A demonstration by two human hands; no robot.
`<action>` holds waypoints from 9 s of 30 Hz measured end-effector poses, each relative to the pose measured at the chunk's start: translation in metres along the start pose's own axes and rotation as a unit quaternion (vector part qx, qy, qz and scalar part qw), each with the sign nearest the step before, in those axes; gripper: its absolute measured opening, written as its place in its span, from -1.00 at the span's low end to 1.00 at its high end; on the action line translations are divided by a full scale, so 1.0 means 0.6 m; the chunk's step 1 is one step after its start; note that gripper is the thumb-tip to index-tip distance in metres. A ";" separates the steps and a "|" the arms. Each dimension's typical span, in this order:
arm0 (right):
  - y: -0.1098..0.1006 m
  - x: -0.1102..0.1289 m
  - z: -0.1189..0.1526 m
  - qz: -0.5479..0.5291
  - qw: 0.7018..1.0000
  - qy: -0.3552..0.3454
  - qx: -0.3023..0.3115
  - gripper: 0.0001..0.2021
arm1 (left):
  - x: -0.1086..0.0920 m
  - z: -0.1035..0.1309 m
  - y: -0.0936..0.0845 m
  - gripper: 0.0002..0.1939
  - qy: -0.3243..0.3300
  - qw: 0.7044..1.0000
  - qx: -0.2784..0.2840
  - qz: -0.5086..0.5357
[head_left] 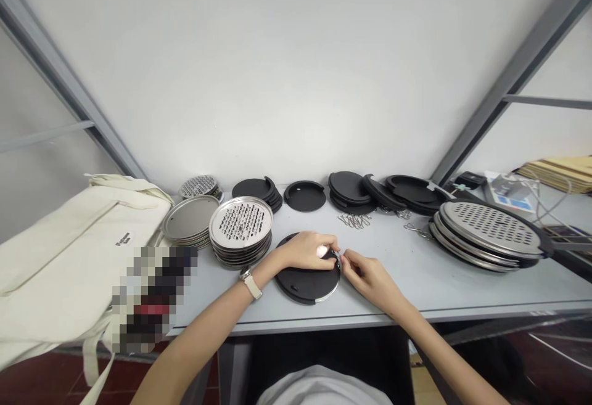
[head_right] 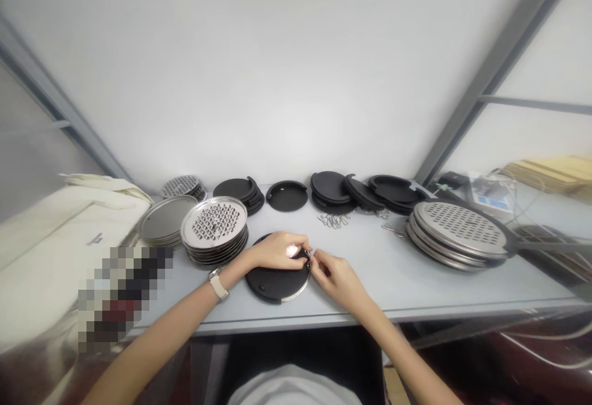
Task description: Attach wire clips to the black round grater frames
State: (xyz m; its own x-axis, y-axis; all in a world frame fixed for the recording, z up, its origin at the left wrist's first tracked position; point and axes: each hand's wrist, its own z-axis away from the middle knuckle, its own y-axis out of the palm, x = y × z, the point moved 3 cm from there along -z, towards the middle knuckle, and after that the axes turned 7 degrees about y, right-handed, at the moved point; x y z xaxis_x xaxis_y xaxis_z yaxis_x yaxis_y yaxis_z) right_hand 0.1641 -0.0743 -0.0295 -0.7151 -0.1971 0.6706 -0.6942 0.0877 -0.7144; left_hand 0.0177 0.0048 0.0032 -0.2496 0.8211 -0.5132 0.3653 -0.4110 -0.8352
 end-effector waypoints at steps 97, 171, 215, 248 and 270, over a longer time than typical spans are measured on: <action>0.001 -0.005 0.003 -0.018 1.000 0.014 -0.005 -0.68 | -0.006 -0.003 0.005 -0.86 0.028 1.000 0.000 0.006; 0.006 -0.009 -0.001 -0.008 1.000 0.015 0.021 -0.73 | -0.004 -0.002 0.008 -0.77 0.033 0.999 0.011 -0.026; 0.005 -0.008 0.004 0.010 1.000 -0.003 -0.001 -0.70 | -0.007 0.000 0.005 -0.82 0.034 0.996 -0.004 -0.080; 0.002 -0.004 0.000 -0.002 1.000 0.005 0.025 -0.71 | -0.009 -0.001 0.005 -0.82 0.026 0.996 0.012 -0.084; 0.001 -0.004 0.003 0.017 1.000 -0.003 -0.002 -0.70 | -0.005 -0.001 0.005 -0.82 0.035 0.997 -0.001 -0.065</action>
State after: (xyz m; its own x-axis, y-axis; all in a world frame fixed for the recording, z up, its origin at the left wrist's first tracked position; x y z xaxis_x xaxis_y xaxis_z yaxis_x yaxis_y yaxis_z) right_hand 0.1655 -0.0754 -0.0321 -0.7375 -0.1998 0.6451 -0.6701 0.0984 -0.7357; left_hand 0.0199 0.0013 0.0021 -0.2322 0.8928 -0.3859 0.3365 -0.2985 -0.8931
